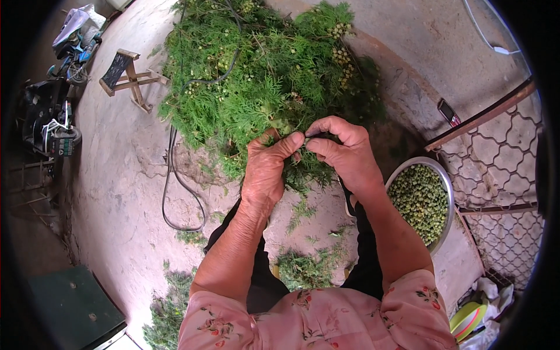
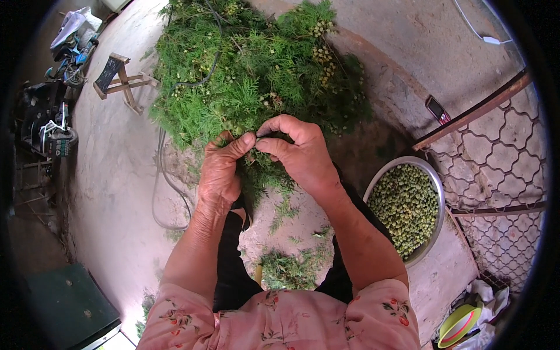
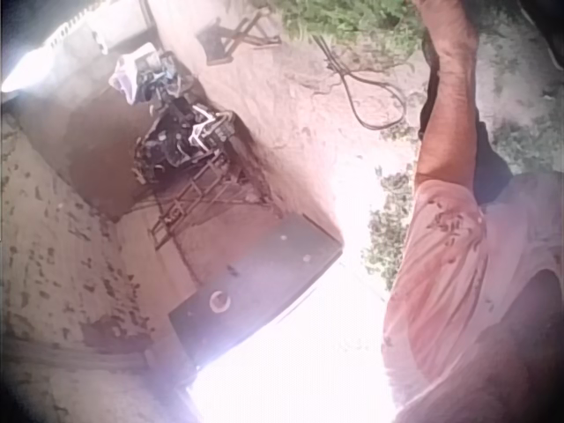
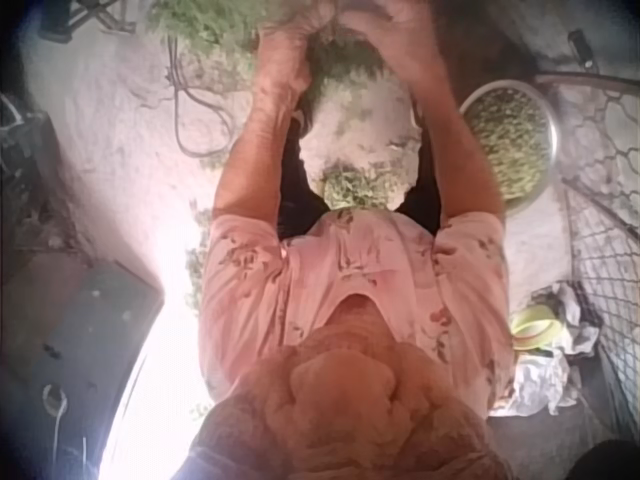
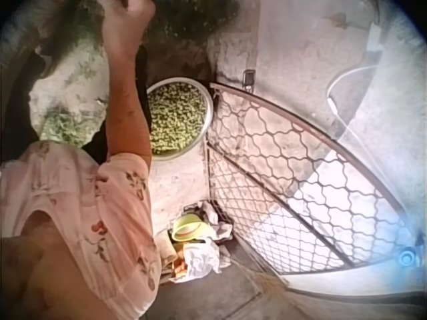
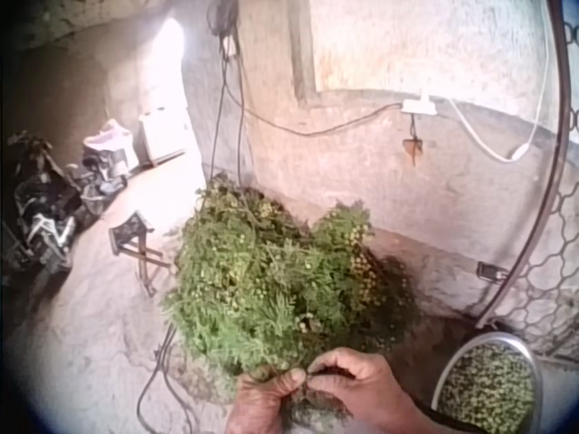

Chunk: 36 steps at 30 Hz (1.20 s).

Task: The person strips small green berries and leaves from a large pile of branches by hand, placing the berries into a large metal bowl.

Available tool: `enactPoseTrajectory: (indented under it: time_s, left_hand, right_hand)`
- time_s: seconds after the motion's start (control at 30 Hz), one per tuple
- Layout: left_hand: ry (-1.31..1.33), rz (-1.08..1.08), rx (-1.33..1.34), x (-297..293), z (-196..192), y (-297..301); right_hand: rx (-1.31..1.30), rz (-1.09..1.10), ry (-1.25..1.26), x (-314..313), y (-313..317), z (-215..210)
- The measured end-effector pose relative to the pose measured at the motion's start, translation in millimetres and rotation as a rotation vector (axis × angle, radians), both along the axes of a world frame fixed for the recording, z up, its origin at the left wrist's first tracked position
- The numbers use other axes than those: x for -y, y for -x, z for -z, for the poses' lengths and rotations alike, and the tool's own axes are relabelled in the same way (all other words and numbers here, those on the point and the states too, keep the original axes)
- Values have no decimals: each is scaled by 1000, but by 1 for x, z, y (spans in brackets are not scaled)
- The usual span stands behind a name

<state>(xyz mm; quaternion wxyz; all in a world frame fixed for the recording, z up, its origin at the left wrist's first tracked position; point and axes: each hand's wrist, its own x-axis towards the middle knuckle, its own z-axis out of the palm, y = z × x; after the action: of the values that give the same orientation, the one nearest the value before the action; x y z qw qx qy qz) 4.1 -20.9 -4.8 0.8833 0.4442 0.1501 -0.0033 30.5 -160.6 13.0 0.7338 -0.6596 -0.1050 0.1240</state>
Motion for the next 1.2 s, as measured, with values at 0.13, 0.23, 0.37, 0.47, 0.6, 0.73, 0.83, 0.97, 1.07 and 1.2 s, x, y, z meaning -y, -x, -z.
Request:
enactPoseTrajectory:
  time_s: [0.13, 0.23, 0.37, 0.47, 0.6, 0.73, 0.83, 0.97, 1.07, 1.2]
  left_hand:
    - [29, 9, -34, 2, -4, -2]
    - [14, 18, -39, 3, -2, -4]
    - [-68, 29, -5, 3, -3, -3]
    - [-187, 108, -34, 8, -11, -2]
    - [-385, 260, -17, 3, -3, -1]
    - [-626, 374, 11, 1, 1, 1]
    - [-738, 317, 94, 5, -2, 2]
    - [-631, 136, 149, 9, -9, 1]
    - [-616, 165, 109, 7, -8, 2]
    - [-466, 144, 21, 5, -11, 1]
  right_hand:
    - [-263, -58, -329, 9, -3, 5]
    - [-308, -41, -493, 13, -7, 10]
    - [-387, 44, -605, 16, -9, 0]
    - [-350, 62, -494, 18, -10, 2]
    - [-128, 54, -47, 15, -5, -1]
    - [166, 75, 147, 7, -5, 13]
    - [192, 90, 155, 8, -5, 16]
    - [-55, 135, 44, 6, -1, 7]
    - [-130, 97, -25, 7, -2, 7]
    - [-300, -12, -216, 14, -6, 5]
